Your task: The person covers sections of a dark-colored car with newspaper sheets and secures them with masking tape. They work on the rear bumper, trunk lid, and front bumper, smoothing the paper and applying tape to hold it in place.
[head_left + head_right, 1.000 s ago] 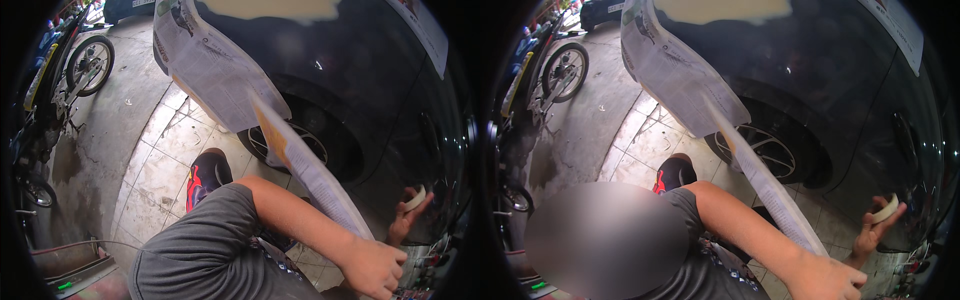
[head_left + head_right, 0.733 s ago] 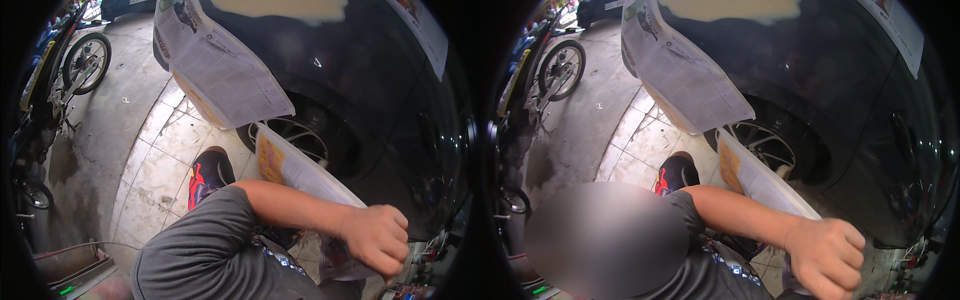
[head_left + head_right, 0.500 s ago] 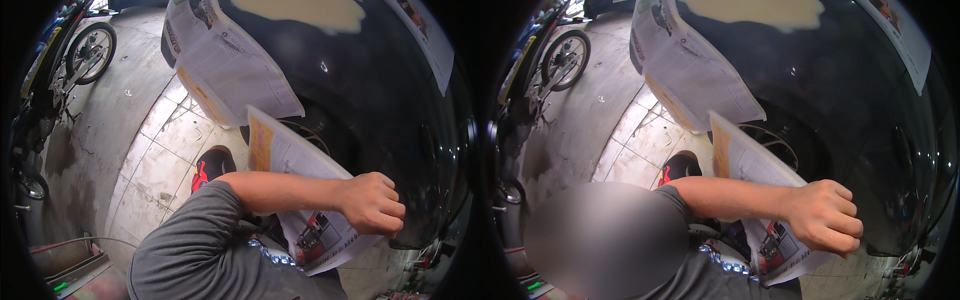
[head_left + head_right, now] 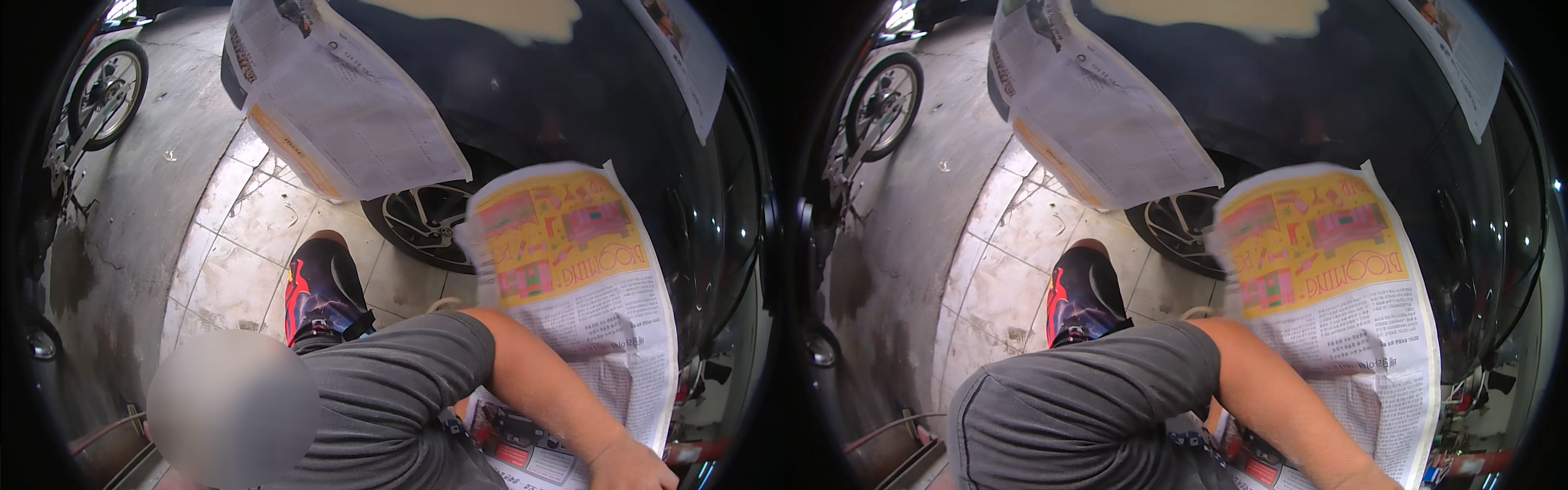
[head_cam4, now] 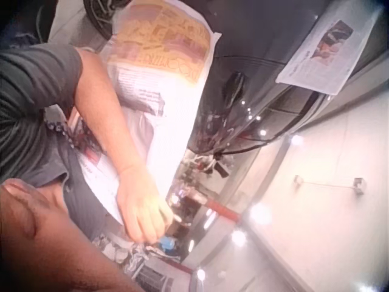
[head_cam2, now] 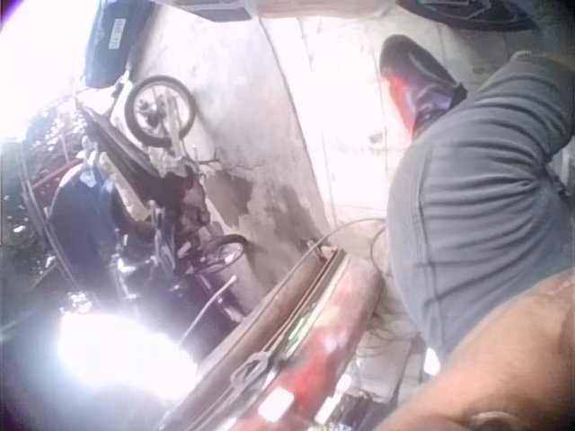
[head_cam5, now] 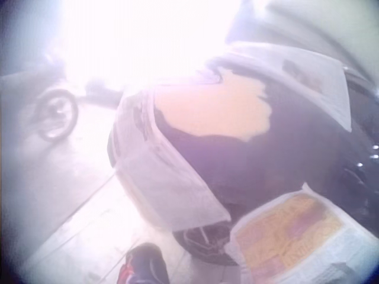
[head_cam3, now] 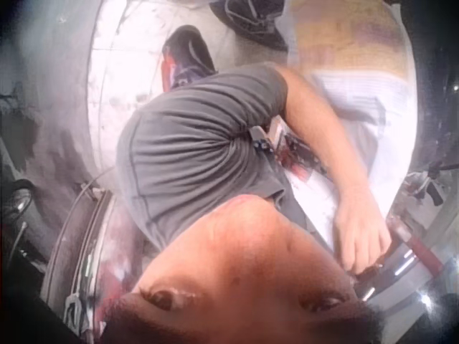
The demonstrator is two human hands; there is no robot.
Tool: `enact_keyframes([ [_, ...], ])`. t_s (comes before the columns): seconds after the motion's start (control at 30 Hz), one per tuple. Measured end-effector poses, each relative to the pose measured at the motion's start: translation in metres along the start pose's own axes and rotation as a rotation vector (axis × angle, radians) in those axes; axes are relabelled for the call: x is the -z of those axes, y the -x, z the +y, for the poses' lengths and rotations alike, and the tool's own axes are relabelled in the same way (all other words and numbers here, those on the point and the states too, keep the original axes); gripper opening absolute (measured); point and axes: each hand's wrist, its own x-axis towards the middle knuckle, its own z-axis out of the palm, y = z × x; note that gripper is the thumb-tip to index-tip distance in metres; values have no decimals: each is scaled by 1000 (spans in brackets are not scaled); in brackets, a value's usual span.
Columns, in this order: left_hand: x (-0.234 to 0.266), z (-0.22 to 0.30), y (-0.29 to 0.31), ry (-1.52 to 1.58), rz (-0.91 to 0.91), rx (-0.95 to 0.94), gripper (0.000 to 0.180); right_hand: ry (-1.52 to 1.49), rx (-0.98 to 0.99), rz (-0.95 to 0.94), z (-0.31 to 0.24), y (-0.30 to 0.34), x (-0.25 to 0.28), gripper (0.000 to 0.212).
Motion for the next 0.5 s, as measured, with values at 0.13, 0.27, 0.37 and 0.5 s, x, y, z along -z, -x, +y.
enact_keyframes([
  [0.13,53,26,5,-165,-122,200,20,-128,-131,119,52,8,-37,38],
  [0.27,130,62,1,-100,-303,826,25,-296,-289,216,115,7,-94,36],
  [0.37,181,64,-17,-256,-250,924,10,-422,-399,242,152,5,-148,35],
  [0.5,269,60,-60,-7,-169,1322,82,-724,-503,155,151,16,-221,34],
])
